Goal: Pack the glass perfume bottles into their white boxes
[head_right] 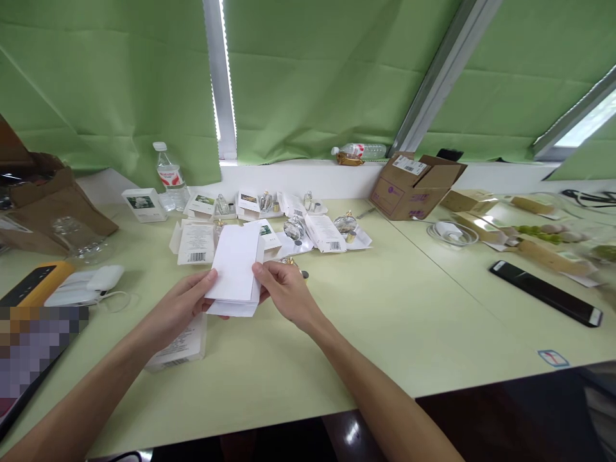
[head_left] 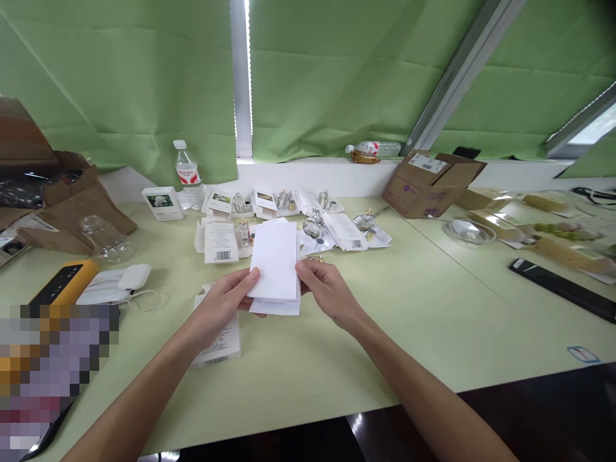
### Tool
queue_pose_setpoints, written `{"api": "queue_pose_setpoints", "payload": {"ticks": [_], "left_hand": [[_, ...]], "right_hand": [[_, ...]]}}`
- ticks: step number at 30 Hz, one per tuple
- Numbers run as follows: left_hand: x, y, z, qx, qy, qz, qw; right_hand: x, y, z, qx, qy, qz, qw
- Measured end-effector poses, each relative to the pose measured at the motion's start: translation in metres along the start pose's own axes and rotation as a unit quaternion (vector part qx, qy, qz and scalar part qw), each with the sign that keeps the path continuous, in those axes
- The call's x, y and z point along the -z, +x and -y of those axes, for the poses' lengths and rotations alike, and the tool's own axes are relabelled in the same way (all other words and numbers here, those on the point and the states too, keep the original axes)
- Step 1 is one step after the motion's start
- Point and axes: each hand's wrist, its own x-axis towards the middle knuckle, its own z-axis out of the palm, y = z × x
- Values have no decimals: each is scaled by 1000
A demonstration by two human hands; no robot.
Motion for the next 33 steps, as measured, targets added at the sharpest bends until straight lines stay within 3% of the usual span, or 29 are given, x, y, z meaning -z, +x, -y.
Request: {"api": "queue_pose_setpoints", "payload": {"ticks": [33], "left_hand": [[0, 1, -5, 17, 40, 9, 999]], "right_hand": [[1, 0, -1, 1, 1, 0, 1000]]}}
